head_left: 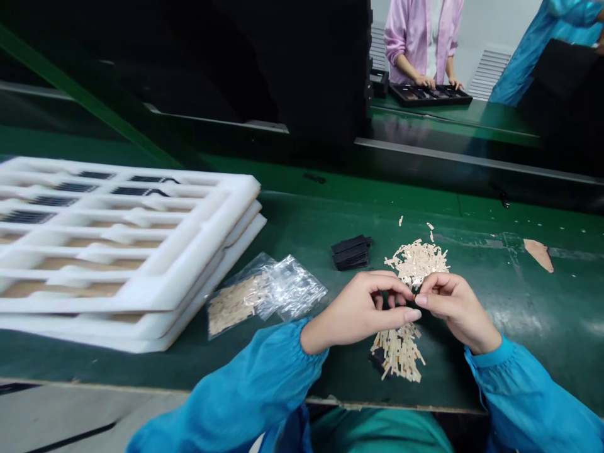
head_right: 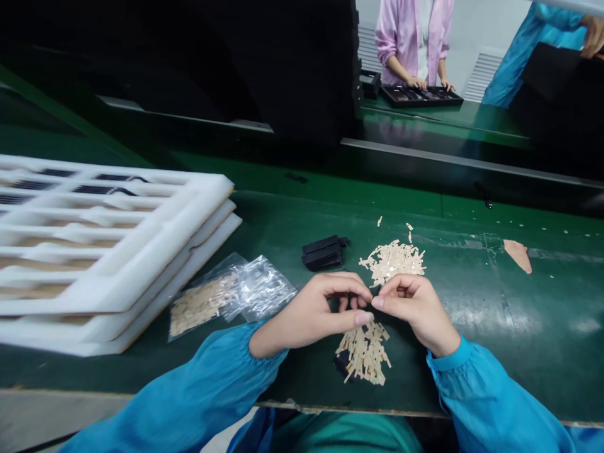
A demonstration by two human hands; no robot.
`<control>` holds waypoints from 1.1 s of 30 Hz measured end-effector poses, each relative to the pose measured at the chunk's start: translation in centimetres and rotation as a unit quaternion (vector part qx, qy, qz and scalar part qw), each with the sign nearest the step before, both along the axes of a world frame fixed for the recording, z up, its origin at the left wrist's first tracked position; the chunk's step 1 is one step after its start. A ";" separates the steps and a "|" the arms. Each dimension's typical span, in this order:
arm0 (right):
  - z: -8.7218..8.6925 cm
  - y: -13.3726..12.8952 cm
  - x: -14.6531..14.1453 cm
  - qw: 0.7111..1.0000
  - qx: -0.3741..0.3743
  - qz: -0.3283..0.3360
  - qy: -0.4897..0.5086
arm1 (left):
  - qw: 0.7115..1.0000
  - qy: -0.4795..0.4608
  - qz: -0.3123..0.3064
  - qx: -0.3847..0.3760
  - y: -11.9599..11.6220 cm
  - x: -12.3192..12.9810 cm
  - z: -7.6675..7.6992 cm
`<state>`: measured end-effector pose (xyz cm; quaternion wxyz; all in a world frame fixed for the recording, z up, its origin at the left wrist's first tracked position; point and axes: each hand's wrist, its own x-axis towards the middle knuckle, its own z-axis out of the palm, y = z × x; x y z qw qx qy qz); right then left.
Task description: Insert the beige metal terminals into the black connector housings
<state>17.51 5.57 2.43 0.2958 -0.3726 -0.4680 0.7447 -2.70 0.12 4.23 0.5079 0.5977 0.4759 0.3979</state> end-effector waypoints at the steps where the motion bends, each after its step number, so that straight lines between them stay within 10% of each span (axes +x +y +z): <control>1: 0.0 -0.1 -0.1 1.000 0.003 -0.008 -0.001 | 1.000 0.001 0.002 0.003 0.0 0.1 0.0; 22: -0.5 -0.5 0.0 0.984 0.142 -0.070 -0.078 | 0.998 0.000 0.057 -0.006 0.0 0.7 -0.4; 33: -0.3 -1.0 0.1 0.998 0.063 -0.009 -0.004 | 0.982 -0.131 0.002 -0.134 0.6 0.1 -0.8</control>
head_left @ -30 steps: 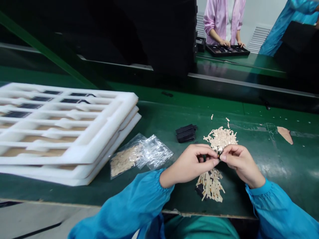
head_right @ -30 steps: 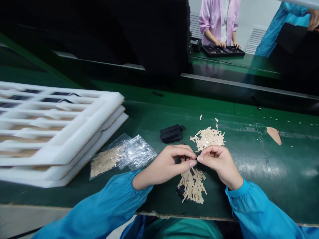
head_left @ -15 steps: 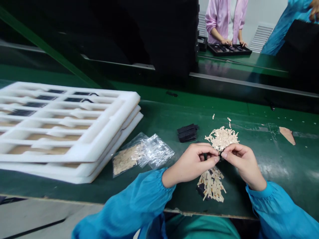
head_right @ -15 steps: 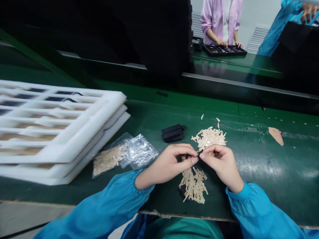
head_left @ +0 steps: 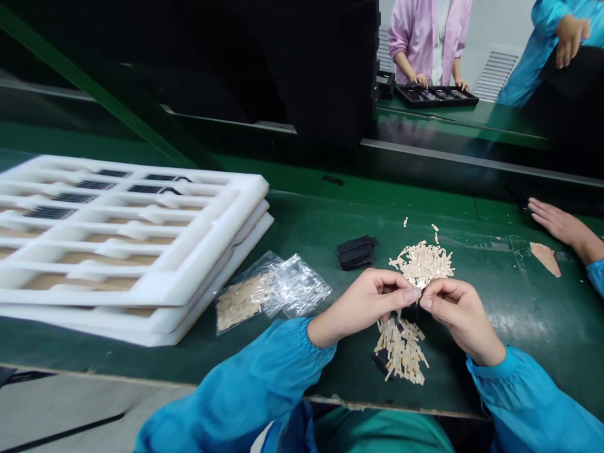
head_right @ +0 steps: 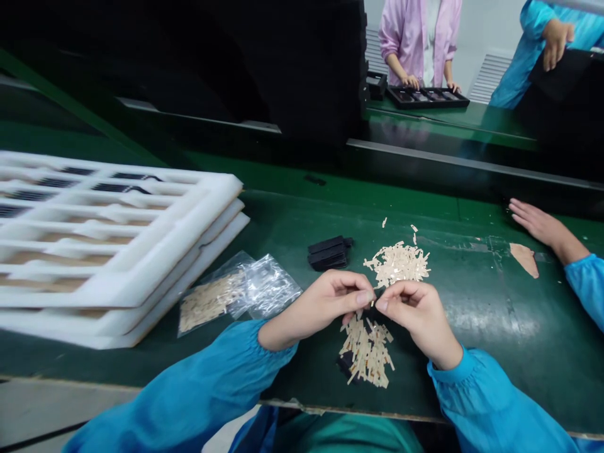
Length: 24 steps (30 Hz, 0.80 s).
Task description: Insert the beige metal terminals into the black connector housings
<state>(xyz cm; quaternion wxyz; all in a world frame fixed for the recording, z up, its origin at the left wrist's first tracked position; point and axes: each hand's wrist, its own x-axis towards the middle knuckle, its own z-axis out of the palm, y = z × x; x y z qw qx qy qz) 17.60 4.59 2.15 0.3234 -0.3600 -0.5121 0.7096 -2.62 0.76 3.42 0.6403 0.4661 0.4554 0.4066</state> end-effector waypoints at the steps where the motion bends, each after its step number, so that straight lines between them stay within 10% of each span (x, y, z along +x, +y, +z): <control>1: 0.0 -0.1 0.0 1.000 -0.002 -0.001 0.002 | 1.000 -0.005 -0.004 -0.005 0.0 0.0 0.0; 24: -0.3 -0.1 -0.6 0.996 -0.082 -0.001 0.027 | 0.995 0.095 0.008 0.014 -0.1 -0.3 -0.1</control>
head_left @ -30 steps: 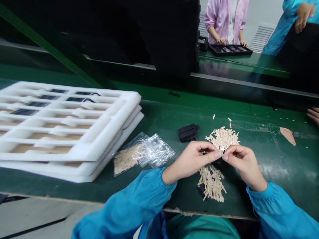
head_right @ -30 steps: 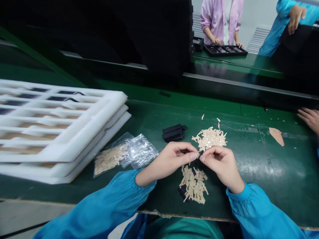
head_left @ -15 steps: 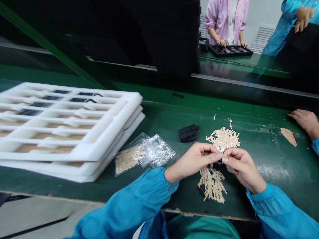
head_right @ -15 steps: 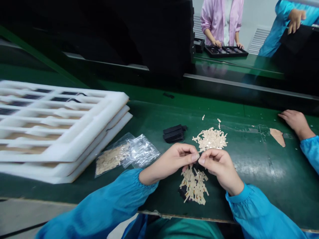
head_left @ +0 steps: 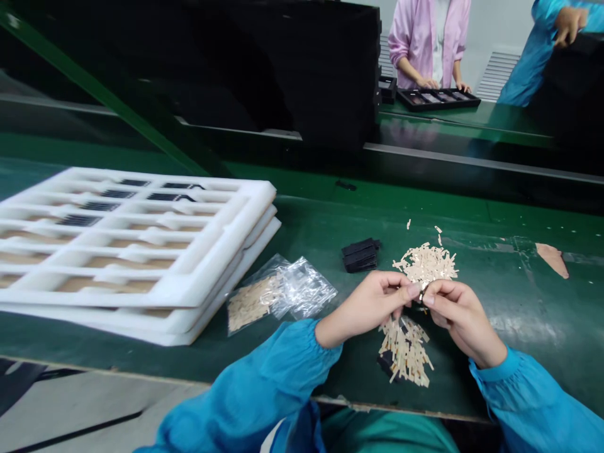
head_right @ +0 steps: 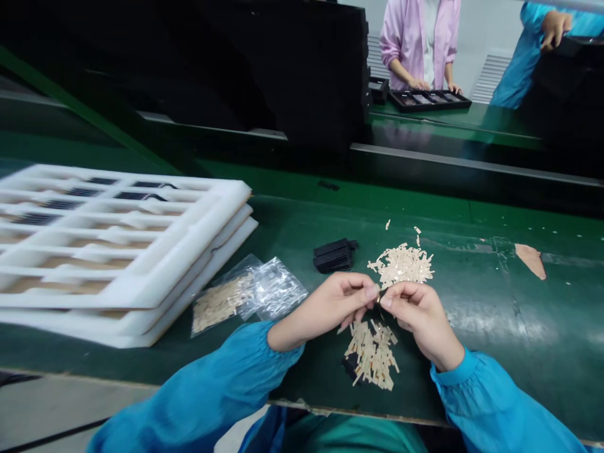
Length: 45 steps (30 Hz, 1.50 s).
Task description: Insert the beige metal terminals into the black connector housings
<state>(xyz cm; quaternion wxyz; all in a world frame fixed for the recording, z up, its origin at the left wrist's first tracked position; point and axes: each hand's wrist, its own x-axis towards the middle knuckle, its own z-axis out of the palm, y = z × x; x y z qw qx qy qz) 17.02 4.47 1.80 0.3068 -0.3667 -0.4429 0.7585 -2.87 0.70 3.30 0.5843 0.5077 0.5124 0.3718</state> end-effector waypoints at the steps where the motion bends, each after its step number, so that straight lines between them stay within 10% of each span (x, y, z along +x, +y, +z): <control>1: 0.1 0.1 0.0 1.000 0.005 -0.007 -0.005 | 0.997 0.061 0.033 0.043 0.0 -0.7 0.4; 5: 0.0 0.6 0.3 0.999 0.019 -0.033 -0.024 | 0.901 0.385 0.111 0.165 -0.3 -4.0 2.2; 13: 0.0 1.1 0.1 0.998 0.010 -0.051 -0.035 | 0.810 0.580 -0.083 0.040 0.1 -4.5 1.3; 23: 0.2 1.3 -0.2 0.997 0.007 -0.065 -0.033 | 0.848 0.528 0.013 0.054 0.2 -4.7 1.6; 31: 0.2 1.3 -0.2 0.996 0.044 -0.067 -0.043 | 0.992 0.108 0.062 0.026 -0.2 -1.4 0.1; 37: 0.2 1.2 -0.2 0.986 0.108 -0.083 -0.096 | 0.995 -0.089 0.002 -0.038 -0.7 0.6 -0.9; 45: -0.4 0.9 -0.4 0.978 0.137 -0.093 -0.125 | 0.998 -0.056 0.029 -0.004 -1.6 1.6 -0.9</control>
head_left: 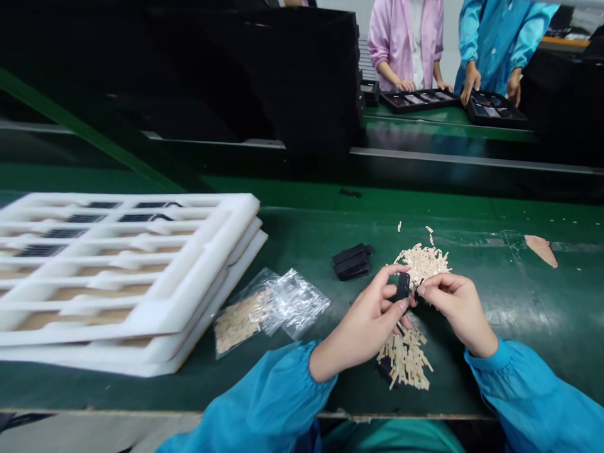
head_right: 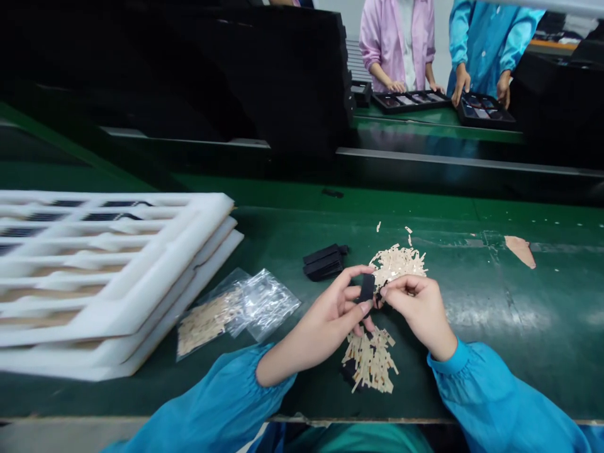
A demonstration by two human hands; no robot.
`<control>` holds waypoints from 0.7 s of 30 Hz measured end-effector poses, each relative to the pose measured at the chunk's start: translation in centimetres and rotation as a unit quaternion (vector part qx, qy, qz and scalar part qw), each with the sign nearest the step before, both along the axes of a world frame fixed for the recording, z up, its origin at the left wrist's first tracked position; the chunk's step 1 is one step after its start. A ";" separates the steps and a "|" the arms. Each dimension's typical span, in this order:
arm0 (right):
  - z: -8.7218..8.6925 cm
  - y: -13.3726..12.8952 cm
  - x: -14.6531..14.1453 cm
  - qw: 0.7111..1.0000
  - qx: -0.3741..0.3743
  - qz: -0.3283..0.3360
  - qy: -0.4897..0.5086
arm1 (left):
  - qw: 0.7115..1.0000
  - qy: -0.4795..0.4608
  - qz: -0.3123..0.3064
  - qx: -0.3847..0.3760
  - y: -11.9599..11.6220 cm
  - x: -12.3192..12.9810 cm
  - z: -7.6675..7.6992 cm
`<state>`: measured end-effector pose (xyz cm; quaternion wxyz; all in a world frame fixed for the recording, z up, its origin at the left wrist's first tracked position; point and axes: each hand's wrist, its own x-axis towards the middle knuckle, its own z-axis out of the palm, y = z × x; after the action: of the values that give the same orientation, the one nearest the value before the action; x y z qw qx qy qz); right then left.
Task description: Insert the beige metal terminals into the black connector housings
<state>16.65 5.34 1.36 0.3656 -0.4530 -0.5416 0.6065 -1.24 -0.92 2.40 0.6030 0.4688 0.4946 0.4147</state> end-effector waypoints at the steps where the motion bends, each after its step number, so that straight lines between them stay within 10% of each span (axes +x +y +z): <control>1: -0.2 0.0 0.0 1.000 -0.002 0.001 -0.001 | 1.000 0.010 0.000 0.002 -0.1 0.1 0.0; 21: 0.3 -0.2 0.0 1.000 0.005 0.011 -0.024 | 0.999 0.020 -0.044 0.025 -0.8 0.3 0.2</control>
<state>16.64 5.09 1.64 0.3483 -0.4597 -0.5584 0.5962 -0.98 -1.71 2.62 0.5984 0.5132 0.4749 0.3910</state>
